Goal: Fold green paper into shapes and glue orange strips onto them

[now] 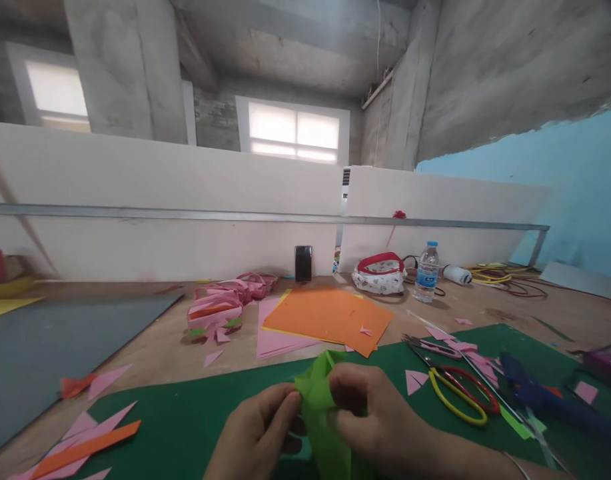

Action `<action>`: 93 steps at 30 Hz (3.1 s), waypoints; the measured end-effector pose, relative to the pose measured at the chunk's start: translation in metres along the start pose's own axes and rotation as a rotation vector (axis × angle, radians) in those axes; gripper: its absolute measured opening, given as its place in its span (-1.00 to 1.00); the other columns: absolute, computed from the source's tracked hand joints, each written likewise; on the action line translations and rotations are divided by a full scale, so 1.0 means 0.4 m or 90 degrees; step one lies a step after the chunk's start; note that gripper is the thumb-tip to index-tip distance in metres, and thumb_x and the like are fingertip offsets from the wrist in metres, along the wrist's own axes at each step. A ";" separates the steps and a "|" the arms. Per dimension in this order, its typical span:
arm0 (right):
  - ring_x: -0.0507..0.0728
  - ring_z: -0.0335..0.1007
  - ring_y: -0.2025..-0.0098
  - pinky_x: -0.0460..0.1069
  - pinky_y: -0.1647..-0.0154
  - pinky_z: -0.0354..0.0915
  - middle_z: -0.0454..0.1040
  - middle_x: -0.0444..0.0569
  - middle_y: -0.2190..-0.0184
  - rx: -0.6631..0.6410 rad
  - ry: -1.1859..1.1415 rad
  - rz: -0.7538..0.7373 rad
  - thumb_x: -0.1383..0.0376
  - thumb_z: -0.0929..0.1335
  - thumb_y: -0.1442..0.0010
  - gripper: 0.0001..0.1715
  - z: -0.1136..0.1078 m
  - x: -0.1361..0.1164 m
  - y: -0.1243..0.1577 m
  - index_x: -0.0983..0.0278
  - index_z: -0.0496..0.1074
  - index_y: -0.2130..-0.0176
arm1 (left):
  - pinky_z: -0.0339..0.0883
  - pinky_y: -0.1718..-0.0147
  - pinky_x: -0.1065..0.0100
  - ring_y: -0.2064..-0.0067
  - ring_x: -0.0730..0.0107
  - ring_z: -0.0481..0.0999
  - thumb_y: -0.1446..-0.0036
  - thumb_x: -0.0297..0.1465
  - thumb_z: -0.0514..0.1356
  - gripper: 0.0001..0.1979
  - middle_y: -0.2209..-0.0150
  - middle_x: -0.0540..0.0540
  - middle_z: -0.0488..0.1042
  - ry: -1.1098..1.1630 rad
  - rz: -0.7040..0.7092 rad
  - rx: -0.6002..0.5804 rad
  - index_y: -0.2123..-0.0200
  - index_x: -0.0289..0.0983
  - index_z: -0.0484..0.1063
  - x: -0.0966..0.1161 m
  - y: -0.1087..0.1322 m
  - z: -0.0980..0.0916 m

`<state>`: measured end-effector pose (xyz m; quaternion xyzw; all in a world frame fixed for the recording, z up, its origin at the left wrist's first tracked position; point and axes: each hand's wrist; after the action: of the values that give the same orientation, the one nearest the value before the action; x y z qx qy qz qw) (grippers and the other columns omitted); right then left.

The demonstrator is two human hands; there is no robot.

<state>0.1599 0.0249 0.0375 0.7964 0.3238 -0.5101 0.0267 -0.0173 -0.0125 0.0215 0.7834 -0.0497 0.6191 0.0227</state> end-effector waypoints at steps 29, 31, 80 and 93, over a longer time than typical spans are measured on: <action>0.12 0.48 0.20 -0.05 0.17 0.35 0.55 0.04 0.21 -0.007 0.116 -0.192 0.39 0.34 -0.05 -0.64 -0.016 -0.032 0.029 0.34 0.40 0.09 | 0.14 0.48 0.53 0.50 0.59 0.36 0.20 -0.24 0.44 -0.64 0.52 0.00 0.39 0.495 -0.166 -0.116 0.45 -0.35 0.42 -0.056 -0.017 0.018; 0.10 0.48 0.17 -0.07 0.14 0.35 0.55 0.02 0.20 0.034 0.141 -0.219 0.44 0.35 -0.03 -0.62 -0.017 -0.031 0.029 0.32 0.40 0.10 | 0.12 0.47 0.54 0.52 0.61 0.33 0.25 -0.24 0.46 -0.64 0.56 0.03 0.37 0.491 -0.162 -0.106 0.49 -0.33 0.41 -0.044 -0.015 0.018; 0.06 0.38 0.45 -0.06 0.50 0.29 0.47 -0.09 0.49 0.156 0.417 -0.441 0.27 0.29 -0.26 -0.83 -0.042 -0.020 0.022 0.18 0.49 0.22 | 0.17 0.45 0.41 0.44 0.36 0.38 0.04 -0.42 0.14 -0.88 0.52 0.02 0.42 -0.097 0.110 0.234 0.59 -0.18 0.39 0.029 0.036 0.052; 0.04 0.28 0.48 -0.07 0.49 0.24 0.32 -0.11 0.56 0.198 0.408 -0.380 0.30 0.31 -0.23 -0.77 -0.034 -0.028 0.036 0.25 0.45 0.45 | 0.19 0.42 0.42 0.41 0.39 0.40 -0.02 -0.38 0.16 -0.89 0.49 0.05 0.44 -0.133 0.097 0.200 0.53 -0.17 0.40 0.032 0.041 0.052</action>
<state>0.1755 0.0130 0.0490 0.7803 0.4504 -0.2661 -0.3429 0.0039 -0.0313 0.0288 0.8311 -0.0142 0.5348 -0.1519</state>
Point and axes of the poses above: each hand's wrist, its own y-axis away from the middle knuckle, its own z-axis out of the palm, x = y × z
